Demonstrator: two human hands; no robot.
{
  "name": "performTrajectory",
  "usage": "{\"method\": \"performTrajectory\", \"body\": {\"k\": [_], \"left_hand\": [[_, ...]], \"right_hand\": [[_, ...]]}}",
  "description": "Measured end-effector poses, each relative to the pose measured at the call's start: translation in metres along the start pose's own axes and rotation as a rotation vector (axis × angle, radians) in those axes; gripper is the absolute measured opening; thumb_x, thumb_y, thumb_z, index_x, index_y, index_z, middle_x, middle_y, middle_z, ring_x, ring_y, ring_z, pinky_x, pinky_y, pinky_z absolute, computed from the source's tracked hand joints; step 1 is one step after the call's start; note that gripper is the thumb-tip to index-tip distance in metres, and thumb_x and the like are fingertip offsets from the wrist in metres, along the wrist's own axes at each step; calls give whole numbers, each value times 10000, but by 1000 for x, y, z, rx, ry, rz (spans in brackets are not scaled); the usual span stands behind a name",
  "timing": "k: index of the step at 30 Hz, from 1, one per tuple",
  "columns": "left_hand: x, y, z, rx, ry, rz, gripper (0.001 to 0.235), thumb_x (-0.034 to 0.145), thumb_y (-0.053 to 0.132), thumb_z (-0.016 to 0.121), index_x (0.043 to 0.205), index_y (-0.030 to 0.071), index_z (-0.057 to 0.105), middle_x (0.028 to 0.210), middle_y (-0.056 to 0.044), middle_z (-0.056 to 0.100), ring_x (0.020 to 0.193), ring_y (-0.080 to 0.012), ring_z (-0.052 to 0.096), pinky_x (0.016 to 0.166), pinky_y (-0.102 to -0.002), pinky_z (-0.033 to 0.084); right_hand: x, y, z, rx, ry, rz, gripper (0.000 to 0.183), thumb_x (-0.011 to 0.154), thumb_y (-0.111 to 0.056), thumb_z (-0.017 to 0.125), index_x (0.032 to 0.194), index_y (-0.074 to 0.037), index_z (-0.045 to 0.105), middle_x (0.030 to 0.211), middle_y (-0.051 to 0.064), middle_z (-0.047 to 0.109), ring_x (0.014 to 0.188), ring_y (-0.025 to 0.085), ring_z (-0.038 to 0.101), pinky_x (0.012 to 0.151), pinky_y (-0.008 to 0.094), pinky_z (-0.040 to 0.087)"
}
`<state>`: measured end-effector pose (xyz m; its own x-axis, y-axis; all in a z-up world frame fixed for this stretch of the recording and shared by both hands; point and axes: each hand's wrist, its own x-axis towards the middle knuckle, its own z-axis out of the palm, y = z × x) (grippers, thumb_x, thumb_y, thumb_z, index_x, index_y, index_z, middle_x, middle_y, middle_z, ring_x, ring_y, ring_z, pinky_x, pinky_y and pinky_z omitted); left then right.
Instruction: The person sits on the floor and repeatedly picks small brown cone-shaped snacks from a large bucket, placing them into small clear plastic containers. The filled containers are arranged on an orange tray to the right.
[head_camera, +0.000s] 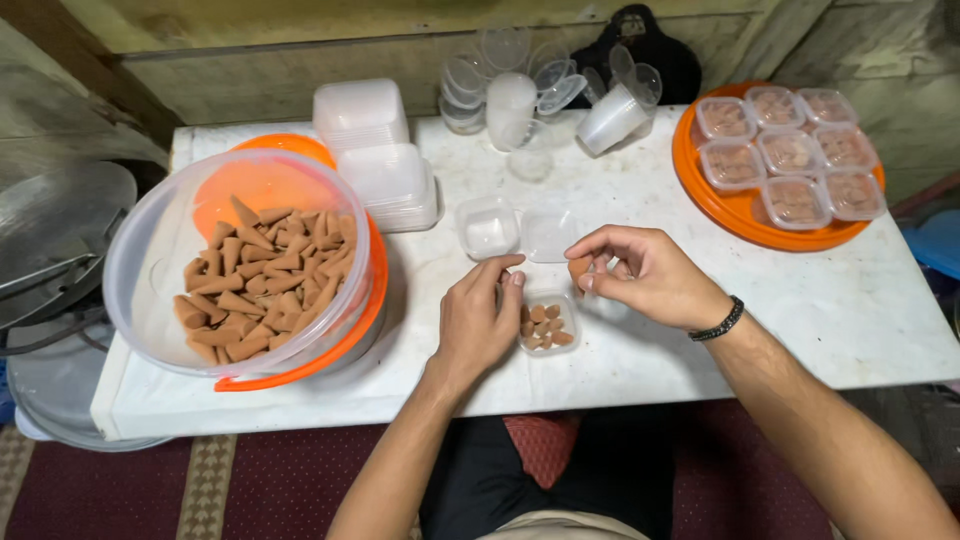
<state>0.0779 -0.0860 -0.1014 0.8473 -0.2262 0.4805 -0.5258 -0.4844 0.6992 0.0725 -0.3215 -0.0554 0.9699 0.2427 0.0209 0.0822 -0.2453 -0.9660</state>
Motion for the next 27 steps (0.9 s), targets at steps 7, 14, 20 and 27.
{"method": "performTrajectory", "body": {"k": [7, 14, 20, 27], "left_hand": [[-23, -49, 46, -84, 94, -68, 227, 937, 173, 651, 1140, 96, 716, 644, -68, 596, 538, -249, 606, 525, -358, 508], [-20, -44, 42, -112, 59, -54, 284, 886, 172, 676, 1151, 76, 712, 669, -53, 562, 538, -239, 580, 521, -364, 506], [-19, -45, 40, -120, 25, -32, 396, 797, 180, 719, 1183, 98, 703, 758, -48, 521, 647, -272, 604, 593, -396, 526], [-20, -44, 39, -140, -124, -32, 626, 736, 158, 719, 1348, 84, 615, 969, -91, 461, 899, -360, 617, 760, -485, 545]], "right_hand": [[-17, 33, 0, -289, 56, 17, 322, 756, -28, 783, 1070, -92, 765, 863, 56, 748, 783, 130, 607, 571, 212, 447], [-8, 25, 25, -481, -28, -58, 267, 771, -50, 767, 1033, -93, 748, 868, 52, 697, 796, 187, 609, 693, 315, 519], [-5, 33, 32, -610, -91, -17, 241, 801, -93, 763, 1041, -106, 735, 853, 23, 578, 818, 205, 589, 735, 350, 521], [-7, 35, 33, -660, -137, -13, 238, 819, -104, 751, 1055, -92, 727, 827, 26, 528, 811, 221, 594, 751, 365, 523]]}}
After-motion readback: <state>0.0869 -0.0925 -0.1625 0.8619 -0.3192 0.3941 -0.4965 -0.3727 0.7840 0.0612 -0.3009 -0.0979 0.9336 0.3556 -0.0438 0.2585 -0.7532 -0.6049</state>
